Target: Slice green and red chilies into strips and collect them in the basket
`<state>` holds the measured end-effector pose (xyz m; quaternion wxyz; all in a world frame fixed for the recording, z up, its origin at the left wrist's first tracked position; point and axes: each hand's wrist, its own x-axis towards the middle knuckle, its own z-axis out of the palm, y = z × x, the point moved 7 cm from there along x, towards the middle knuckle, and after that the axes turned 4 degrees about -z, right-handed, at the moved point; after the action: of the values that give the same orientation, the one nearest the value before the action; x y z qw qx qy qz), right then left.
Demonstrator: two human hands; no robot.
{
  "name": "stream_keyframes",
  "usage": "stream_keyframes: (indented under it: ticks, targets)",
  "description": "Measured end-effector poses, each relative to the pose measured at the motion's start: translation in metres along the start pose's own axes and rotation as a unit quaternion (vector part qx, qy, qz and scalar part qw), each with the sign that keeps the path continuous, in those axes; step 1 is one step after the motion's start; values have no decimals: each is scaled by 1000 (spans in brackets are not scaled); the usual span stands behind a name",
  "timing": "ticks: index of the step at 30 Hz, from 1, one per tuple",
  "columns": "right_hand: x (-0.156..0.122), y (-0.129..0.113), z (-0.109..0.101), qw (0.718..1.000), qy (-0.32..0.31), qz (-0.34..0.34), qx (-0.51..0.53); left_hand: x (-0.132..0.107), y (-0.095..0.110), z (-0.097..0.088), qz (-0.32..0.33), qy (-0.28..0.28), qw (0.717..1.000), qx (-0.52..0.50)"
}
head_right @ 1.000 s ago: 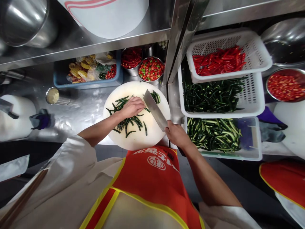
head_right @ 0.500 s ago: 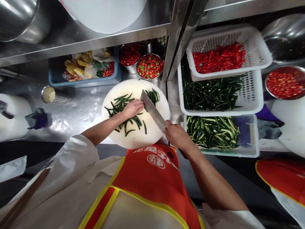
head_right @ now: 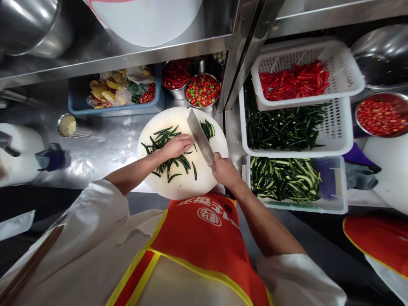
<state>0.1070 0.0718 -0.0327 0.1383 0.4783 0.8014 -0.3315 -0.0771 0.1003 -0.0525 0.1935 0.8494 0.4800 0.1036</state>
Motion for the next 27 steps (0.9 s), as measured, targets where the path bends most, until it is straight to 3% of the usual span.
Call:
stream_keyframes:
  ticks: [8,16,22,27]
  targets:
    - [-38,15,13,998,-54,-32,-22,-19,5,1,-47,-108,986,117]
    - [-30,25,15,999,-38,18,19,12,4,6,-66,-2,995,75]
    - [-32,20,12,999,-33,9,-21,3,4,8,3,-23,999,40]
    - [-43,18,1,998,-41,-29,-28,-3,2,10,-4,-19,998,58]
